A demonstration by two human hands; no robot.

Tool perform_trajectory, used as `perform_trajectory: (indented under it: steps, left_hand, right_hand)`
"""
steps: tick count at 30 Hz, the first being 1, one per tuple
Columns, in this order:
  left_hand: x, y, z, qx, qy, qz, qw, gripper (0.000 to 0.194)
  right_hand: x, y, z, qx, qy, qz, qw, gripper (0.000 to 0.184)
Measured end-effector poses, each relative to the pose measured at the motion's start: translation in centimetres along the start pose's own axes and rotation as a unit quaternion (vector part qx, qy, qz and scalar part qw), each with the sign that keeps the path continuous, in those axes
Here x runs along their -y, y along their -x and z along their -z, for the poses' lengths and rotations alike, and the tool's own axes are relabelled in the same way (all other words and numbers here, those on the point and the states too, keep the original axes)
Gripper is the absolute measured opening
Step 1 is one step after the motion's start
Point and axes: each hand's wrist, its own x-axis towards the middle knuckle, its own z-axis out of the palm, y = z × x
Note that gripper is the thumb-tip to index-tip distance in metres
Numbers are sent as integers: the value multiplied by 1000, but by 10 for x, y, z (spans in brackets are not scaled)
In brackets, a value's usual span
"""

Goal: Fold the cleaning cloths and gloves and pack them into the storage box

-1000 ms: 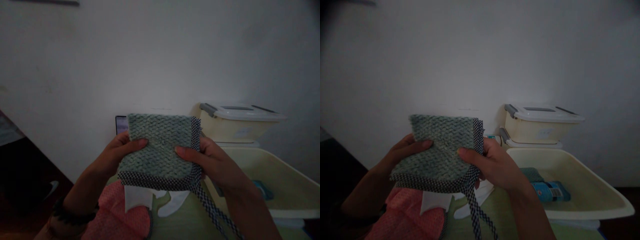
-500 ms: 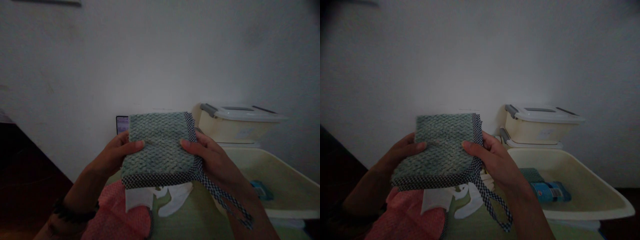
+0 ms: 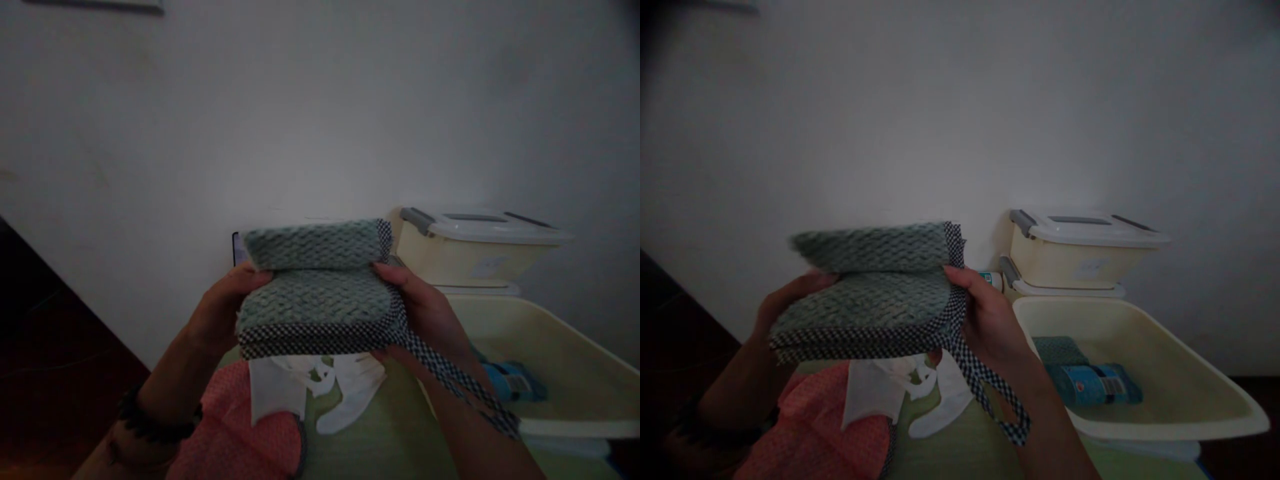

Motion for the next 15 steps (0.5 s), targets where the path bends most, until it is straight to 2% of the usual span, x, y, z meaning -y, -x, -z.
perform_trajectory:
  steps: [4, 7, 9, 11, 13, 15]
  left_hand:
    - [8, -12, 17, 48, -47, 51, 996, 27]
    - [17, -20, 36, 131, -140, 98, 977, 36]
    - [24, -26, 48, 116, -169, 99, 974, 58]
    - [31, -31, 56, 82, -209, 103, 969, 79]
    - [39, -34, 59, 98, -255, 120, 955, 88]
    - [49, -34, 57, 122, -342, 117, 924, 89]
  right_hand:
    - [-6, -3, -1, -11, -1, 1, 1000, 33]
    - [-27, -3, -3, -28, 10, -13, 999, 29]
    - [-48, -3, -3, -28, 41, -45, 998, 31]
    - [-73, -4, 2, -34, 110, -44, 992, 35]
    - [-96, -5, 10, -63, 178, -31, 982, 41]
    - [-116, -4, 19, -91, 200, -26, 975, 53]
